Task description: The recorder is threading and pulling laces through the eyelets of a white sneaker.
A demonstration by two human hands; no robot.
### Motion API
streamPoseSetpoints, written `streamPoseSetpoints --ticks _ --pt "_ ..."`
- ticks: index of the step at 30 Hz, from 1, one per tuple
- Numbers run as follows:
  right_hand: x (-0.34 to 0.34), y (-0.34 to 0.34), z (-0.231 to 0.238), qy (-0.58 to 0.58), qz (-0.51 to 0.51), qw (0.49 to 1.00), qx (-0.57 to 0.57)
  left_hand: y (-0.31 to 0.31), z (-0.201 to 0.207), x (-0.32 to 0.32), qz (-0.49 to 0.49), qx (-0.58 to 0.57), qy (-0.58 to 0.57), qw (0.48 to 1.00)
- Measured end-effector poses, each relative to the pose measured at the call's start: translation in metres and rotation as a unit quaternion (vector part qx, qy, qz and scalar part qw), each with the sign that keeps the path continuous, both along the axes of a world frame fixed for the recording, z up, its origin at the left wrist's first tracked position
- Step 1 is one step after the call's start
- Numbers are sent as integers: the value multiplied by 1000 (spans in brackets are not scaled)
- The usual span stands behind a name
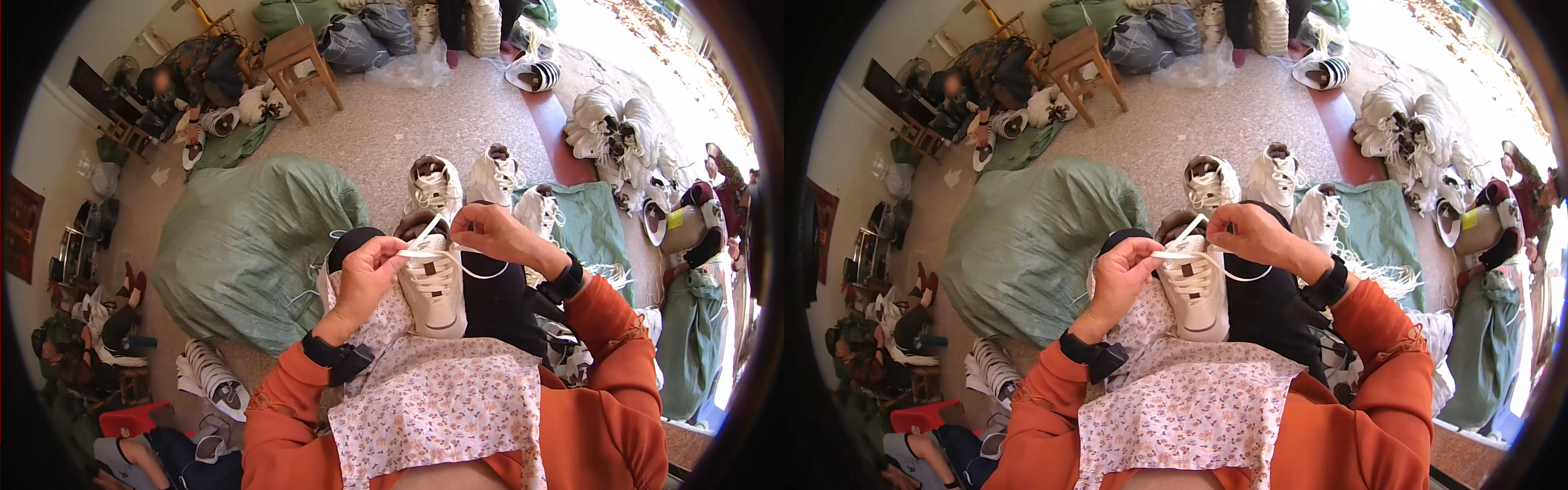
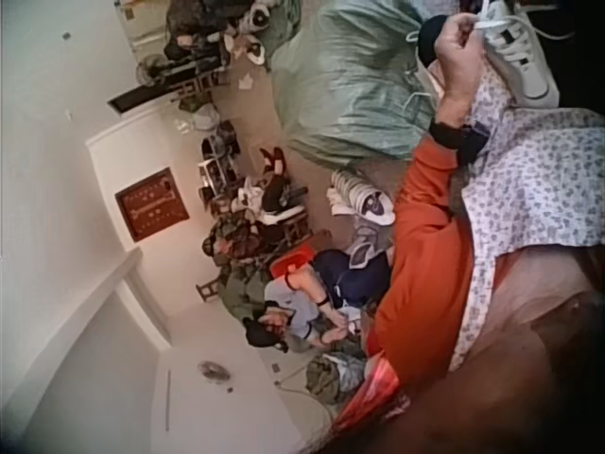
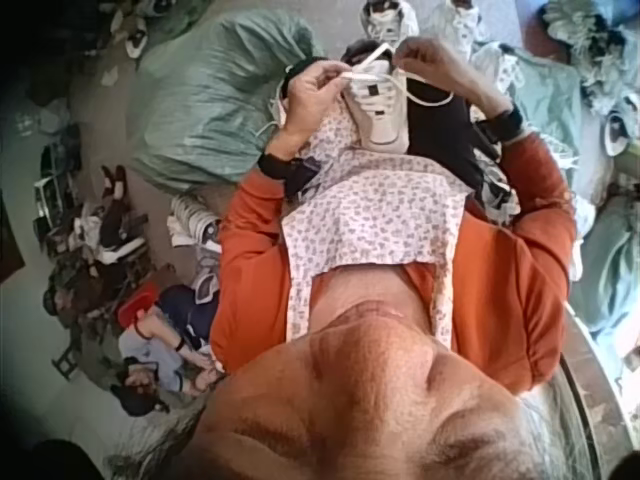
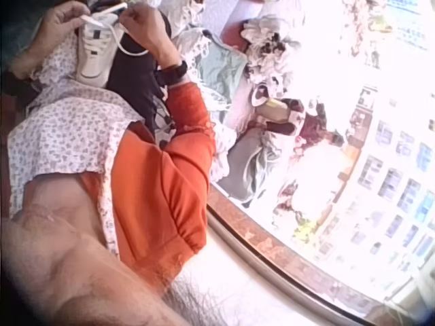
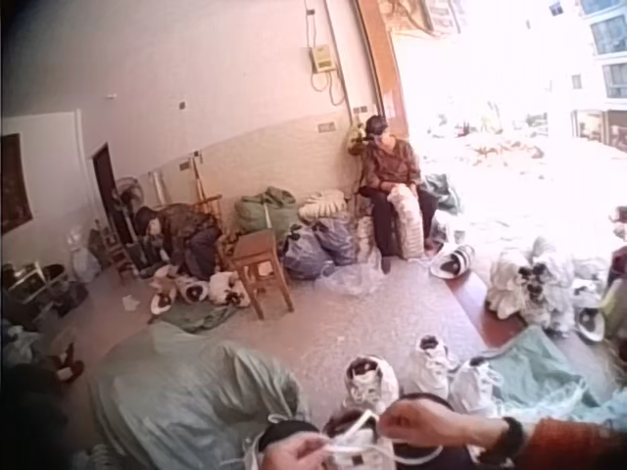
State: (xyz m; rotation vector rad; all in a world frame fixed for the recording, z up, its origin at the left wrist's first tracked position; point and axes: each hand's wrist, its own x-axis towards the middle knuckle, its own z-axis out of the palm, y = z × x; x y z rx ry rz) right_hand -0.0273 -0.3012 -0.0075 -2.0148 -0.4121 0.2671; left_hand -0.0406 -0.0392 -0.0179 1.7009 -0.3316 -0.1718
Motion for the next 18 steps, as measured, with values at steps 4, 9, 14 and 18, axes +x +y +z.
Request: streamPoseSetpoints --ticks 4,9,14,18 --pt "-1 0 3 -52 -2 998 -31 16 3 9 -32 -9 158 987" --pt "-1 -5 8 -20 4 996 -81 20 6 13 -84 148 127 977" --pt "-5 -11 -5 40 54 995 -67 -10 21 28 -29 261 -296 918" --pt "-8 -4 -2 91 43 995 -20 -31 -1 49 -180 209 -241 930"
